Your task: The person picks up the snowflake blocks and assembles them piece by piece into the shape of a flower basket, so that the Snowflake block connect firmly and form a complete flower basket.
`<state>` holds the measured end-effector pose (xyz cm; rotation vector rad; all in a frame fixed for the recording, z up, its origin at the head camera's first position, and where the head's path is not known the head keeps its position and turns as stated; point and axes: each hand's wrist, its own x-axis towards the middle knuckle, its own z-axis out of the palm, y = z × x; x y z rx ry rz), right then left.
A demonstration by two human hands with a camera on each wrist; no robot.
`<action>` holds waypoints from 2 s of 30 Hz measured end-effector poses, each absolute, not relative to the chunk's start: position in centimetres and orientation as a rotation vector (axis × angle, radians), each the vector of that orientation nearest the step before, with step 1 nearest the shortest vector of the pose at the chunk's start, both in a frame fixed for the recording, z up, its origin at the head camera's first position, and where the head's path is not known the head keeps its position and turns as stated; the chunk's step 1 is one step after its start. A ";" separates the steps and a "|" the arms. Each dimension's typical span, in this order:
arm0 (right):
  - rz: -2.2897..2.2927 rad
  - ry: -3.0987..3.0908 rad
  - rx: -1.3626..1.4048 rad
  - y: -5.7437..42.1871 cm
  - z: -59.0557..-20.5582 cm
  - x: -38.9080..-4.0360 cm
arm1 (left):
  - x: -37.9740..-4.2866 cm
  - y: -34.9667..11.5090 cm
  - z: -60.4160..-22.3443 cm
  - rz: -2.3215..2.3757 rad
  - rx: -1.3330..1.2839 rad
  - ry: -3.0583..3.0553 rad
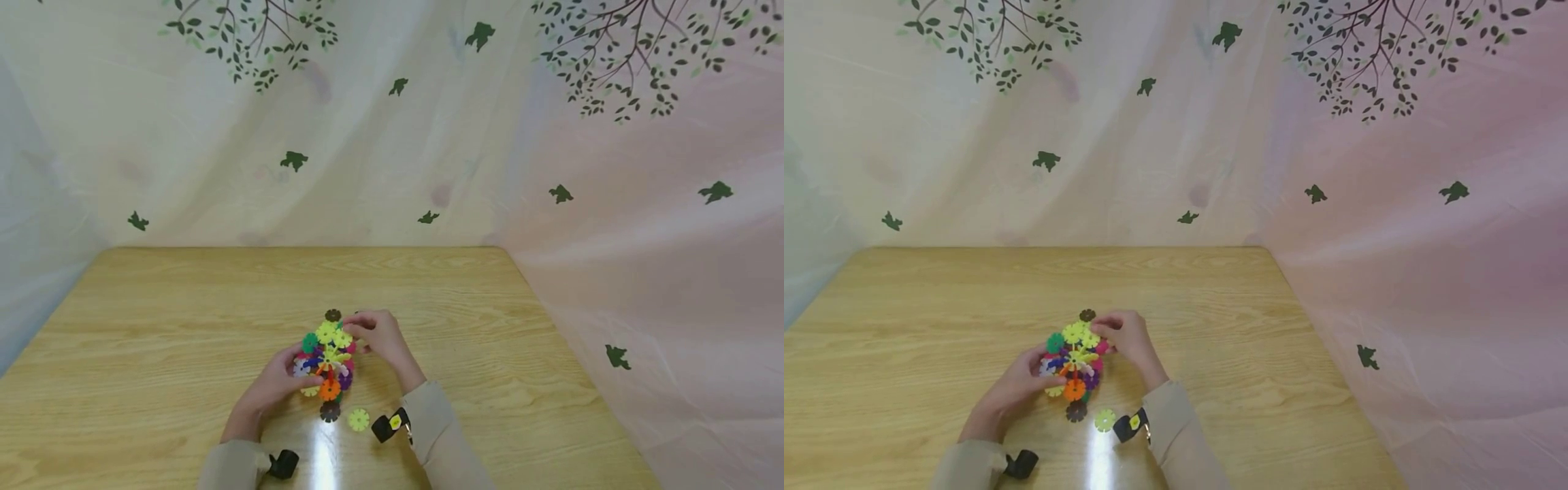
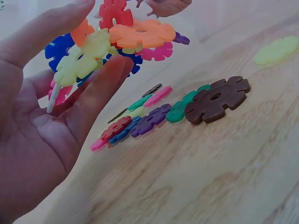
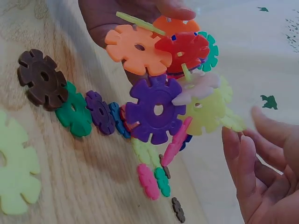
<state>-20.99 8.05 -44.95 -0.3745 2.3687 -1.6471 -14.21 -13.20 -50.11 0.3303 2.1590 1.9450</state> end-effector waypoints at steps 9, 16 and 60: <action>-1.435 2.461 -0.359 8.2 -46.9 -21.2 | -14.2 -14.7 -49.2 2.035 -0.047 2.213; -1.002 2.722 -0.470 7.2 -48.2 -20.9 | -14.2 -16.1 -48.8 2.068 -0.154 2.268; -1.823 2.432 -0.256 5.8 -45.5 -18.7 | -14.2 -14.4 -49.2 2.019 0.125 2.336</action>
